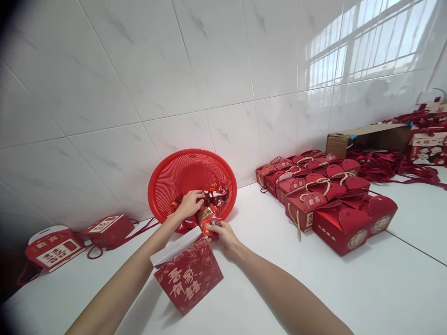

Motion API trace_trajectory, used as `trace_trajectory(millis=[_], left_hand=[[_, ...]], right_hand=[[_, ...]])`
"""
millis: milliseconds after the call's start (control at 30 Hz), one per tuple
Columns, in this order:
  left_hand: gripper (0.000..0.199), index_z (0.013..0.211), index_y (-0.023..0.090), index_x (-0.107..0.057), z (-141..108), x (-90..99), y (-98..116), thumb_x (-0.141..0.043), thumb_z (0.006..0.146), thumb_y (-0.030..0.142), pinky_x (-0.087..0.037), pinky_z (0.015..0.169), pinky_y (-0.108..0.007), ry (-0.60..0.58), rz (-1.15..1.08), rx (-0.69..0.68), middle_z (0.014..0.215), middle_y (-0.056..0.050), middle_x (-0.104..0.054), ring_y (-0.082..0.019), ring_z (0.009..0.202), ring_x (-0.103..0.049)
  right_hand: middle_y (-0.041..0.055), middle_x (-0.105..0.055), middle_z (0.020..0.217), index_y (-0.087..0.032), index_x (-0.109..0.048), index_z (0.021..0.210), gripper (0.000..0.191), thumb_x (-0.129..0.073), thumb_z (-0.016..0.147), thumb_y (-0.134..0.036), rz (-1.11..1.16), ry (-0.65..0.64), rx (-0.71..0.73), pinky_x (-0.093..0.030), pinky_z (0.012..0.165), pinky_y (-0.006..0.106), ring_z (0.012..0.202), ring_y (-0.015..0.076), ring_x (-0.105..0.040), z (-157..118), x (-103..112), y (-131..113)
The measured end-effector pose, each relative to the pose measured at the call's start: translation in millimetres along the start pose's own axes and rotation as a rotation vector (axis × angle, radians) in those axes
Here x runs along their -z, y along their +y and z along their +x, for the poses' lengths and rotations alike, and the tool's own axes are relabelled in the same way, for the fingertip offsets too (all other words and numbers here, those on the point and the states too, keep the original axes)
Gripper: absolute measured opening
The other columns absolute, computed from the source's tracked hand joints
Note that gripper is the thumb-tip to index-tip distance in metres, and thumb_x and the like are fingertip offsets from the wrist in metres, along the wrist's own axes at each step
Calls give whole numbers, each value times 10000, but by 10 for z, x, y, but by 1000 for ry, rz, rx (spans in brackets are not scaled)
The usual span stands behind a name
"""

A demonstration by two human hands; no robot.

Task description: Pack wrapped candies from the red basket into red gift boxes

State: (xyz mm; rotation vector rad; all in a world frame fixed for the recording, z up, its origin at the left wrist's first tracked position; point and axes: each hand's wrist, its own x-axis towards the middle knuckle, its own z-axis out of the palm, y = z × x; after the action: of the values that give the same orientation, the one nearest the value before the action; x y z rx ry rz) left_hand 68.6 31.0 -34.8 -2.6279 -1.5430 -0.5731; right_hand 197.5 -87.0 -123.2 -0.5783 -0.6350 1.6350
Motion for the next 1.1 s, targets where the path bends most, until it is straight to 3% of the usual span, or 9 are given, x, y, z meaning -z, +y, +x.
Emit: trace_trajectory(millis=[133,400,667,767,900,1100], left_hand=[[355,1103,182,-755,14,46,-55,-508,852,139,-448,1058,-403,103,-110,56,1210,-97,-720,-267,1173,-631],[269,1024,179,-764,-10,170,-290,-600,811,154,-505,996,-349,280,-372,256,1095,-72,-769,-232,1067,-698],[297,984,198,-772,-60,193,-401,-607,753,110,-432,1108,-432,389,-170,245,1312,-107,-650,-293,1264,-577],[298,979,189,-769,-84,202,-335,-563,777,117,-467,1069,-396,325,-160,152,1224,-95,-693,-261,1171,-636],[320,951,204,-773,-95,185,-232,-513,789,112,-517,975,-333,147,-160,18,1055,-47,-757,-217,1017,-693],[408,1082,217,-757,-92,123,-135,-533,764,94,-473,1025,-331,-45,-52,-80,1173,-44,-737,-237,1123,-657]], right_hand=[[13,-688,693,-156,-716,801,322,-883,561,-291,10,8,-7,-455,610,261,605,127,-577,13,5,21],[15,-688,692,-152,-709,805,326,-872,561,-295,18,7,-12,-458,619,265,593,124,-561,15,7,26],[26,-701,736,-165,-708,803,339,-888,551,-301,7,-3,-12,-462,631,270,636,140,-586,5,-5,-4],[31,-704,752,-166,-704,801,347,-894,550,-313,-1,-8,-5,-455,628,271,648,144,-589,5,-4,-3],[32,-701,753,-152,-706,814,371,-899,544,-317,-7,2,-19,-435,609,257,648,135,-590,7,-7,-8],[12,-684,727,-153,-701,793,369,-905,520,-294,7,18,-19,-406,573,242,608,108,-553,6,-15,-16]])
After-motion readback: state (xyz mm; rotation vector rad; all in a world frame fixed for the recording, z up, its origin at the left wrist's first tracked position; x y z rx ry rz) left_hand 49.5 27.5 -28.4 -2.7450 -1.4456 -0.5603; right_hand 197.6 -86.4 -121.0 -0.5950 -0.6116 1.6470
